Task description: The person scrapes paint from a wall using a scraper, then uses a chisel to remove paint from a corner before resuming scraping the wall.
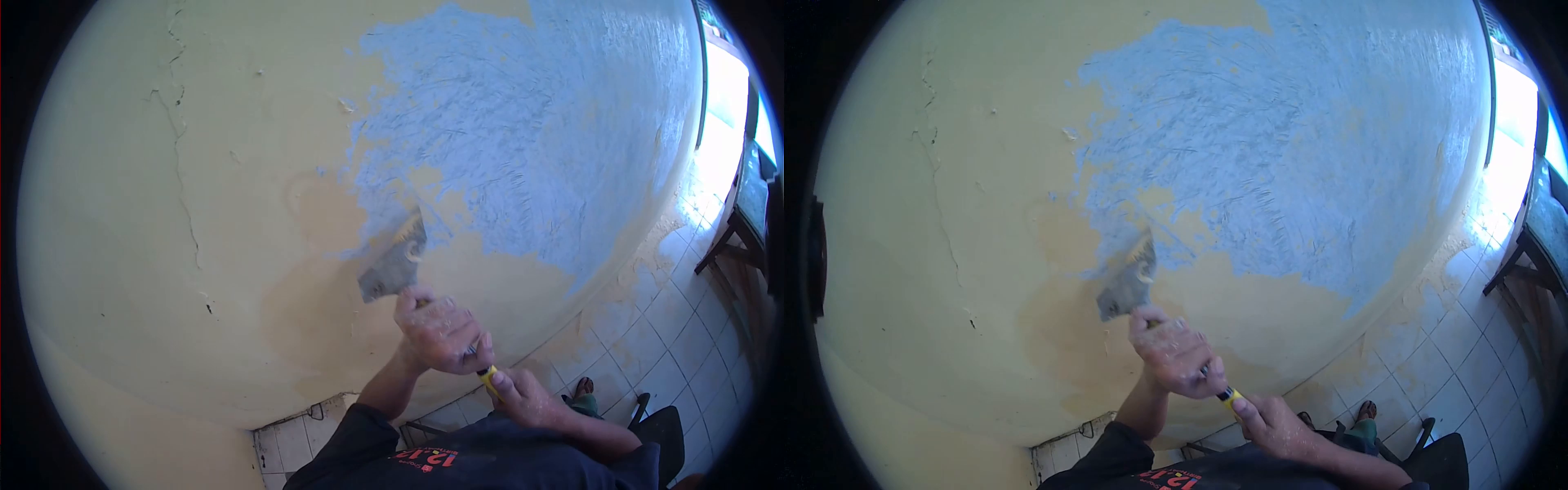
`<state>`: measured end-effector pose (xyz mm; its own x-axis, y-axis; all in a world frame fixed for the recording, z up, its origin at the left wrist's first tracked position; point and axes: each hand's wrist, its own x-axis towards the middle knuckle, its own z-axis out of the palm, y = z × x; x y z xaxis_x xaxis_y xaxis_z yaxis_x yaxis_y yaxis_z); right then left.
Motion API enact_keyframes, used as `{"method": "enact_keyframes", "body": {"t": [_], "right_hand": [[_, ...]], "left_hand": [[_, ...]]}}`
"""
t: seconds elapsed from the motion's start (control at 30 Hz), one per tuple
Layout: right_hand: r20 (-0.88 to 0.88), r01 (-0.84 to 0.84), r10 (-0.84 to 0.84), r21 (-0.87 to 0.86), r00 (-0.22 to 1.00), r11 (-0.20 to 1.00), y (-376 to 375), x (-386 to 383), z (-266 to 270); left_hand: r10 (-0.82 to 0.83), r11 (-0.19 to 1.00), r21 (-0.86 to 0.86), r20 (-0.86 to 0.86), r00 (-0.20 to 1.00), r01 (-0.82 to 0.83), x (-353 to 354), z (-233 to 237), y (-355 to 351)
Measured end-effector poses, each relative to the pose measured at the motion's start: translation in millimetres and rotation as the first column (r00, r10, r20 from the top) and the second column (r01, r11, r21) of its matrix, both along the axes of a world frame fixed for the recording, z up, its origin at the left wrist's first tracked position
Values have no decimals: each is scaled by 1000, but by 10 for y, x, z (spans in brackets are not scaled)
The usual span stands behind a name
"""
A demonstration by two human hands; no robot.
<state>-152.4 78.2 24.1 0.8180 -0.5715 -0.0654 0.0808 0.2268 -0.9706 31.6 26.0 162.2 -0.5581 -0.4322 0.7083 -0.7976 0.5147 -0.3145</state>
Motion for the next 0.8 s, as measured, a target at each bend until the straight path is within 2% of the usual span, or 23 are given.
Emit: {"method": "enact_keyframes", "body": {"t": [0.03, 0.1, 0.3, 0.5, 0.6, 0.67, 0.73, 0.8], "right_hand": [[-3, 0, 0, 3, 1000, 1000, 31, -19, -82], [-34, -83, 91, 191, 995, 978, 68, -30, -190], [28, -167, 165, 207, 986, 964, 58, 128, -268], [26, -125, 122, 128, 992, 984, -46, 166, 43], [-30, -128, 131, 82, 991, 988, -212, 172, 316], [-25, -89, 90, 43, 996, 995, -262, 182, 454], [-11, -50, 50, 5, 999, 999, -234, 144, 473], [-77, -50, 46, -56, 996, 997, -171, 71, 393]], "left_hand": [[-4, 1000, 17, -7, 1000, 4, -5, -52, 4], [-7, 998, 55, -20, 1000, 8, -4, -161, 46], [4, 991, 136, -59, 998, 4, 70, -367, 216], [19, 992, 128, -82, 996, -8, 101, -202, 214], [20, 999, 39, -33, 999, -19, 124, 27, 117], [37, 995, -90, -9, 999, -38, 120, 141, 62], [34, 997, -63, -4, 999, -34, 56, 123, 133], [33, 999, -16, -3, 999, -33, 8, 68, 208]]}}
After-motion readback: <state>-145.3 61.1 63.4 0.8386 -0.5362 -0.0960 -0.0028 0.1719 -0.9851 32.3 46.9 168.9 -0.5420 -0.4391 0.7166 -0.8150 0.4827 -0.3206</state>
